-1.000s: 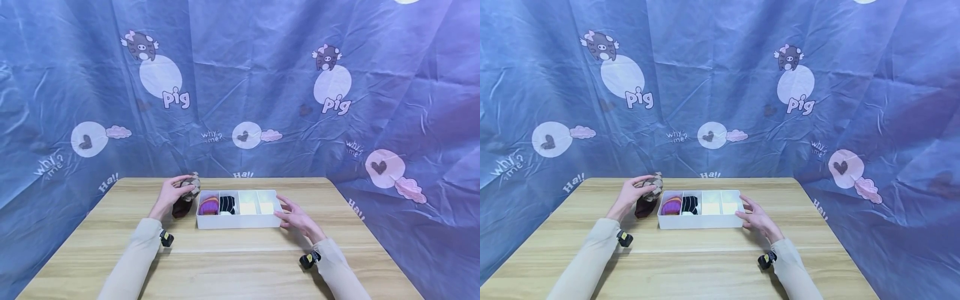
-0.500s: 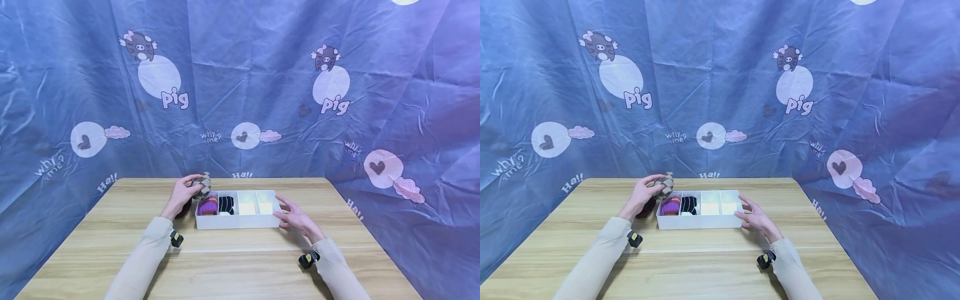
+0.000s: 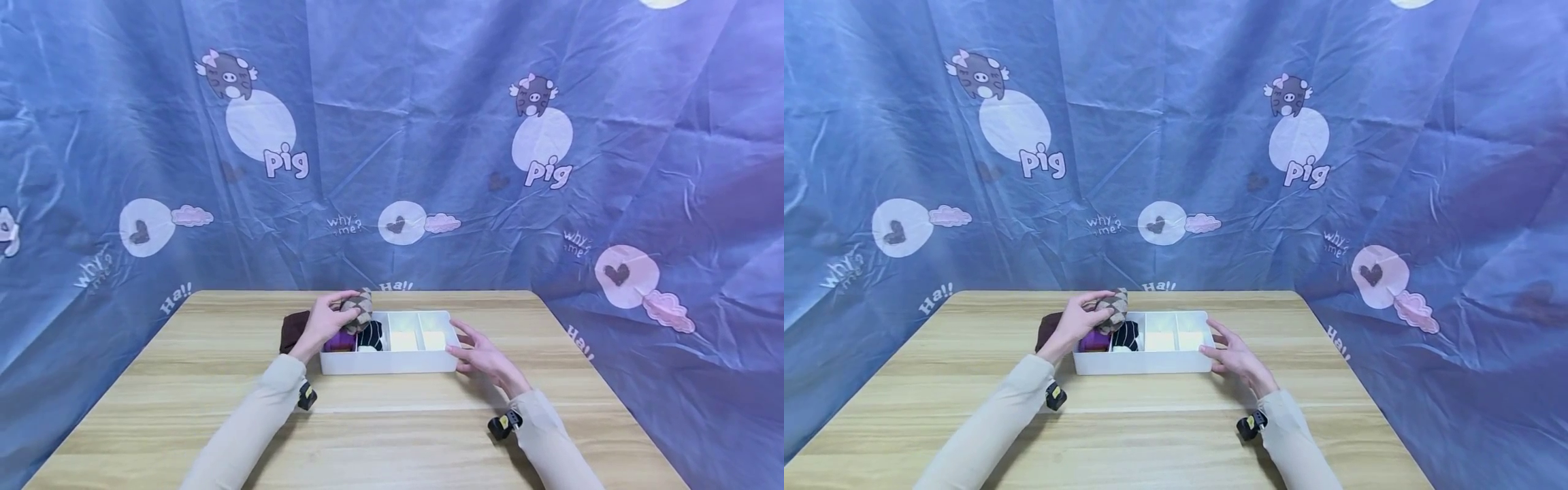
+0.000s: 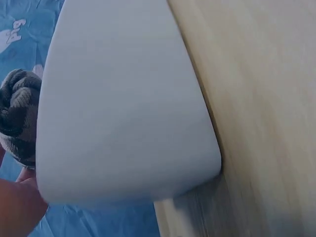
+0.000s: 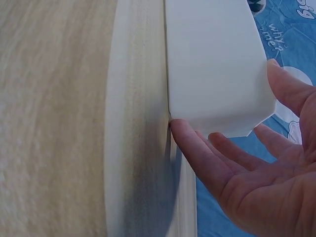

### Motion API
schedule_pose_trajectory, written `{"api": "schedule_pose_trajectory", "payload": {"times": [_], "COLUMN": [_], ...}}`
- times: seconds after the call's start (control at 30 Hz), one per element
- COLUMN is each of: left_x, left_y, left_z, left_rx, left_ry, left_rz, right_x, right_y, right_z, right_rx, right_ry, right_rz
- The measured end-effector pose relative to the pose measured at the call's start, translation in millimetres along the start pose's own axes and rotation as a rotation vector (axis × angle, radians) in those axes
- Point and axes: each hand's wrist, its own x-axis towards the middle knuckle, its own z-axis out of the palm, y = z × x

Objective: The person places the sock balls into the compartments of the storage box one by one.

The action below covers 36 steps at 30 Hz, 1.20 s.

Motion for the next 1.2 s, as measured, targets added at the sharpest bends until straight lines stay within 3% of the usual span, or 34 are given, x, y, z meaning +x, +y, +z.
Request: {"api": "schedule_pose_trajectory", "payload": {"times": [0.33,0.43,0.57,0.67,1.2], "left_x": [-0.1,-5.6,-6.6,-1.2,-2.7], "left_y": [9.9,24.3,22.3,7.4,0.4], "left_z": [33.5,39.7,48.7,56.1,73.4], "left_rx": [-0.08,-0.059,-0.057,-0.067,-0.048], "left_ry": [-0.082,-0.115,-0.12,-0.103,-0.132], "left_rz": [-0.017,-0.007,-0.006,0.001,0.036], "right_x": [-2,-1,0,0,0], "right_y": [-2,-1,-1,-1,0], "right_z": [0,1,1,1,2], "right_rx": [-0.006,0.001,0.002,-0.004,0.001], "right_ry": [-0.002,0.007,0.01,-0.003,0.021], "right_rz": [-0.003,0.001,-0.001,-0.005,0.018]}}
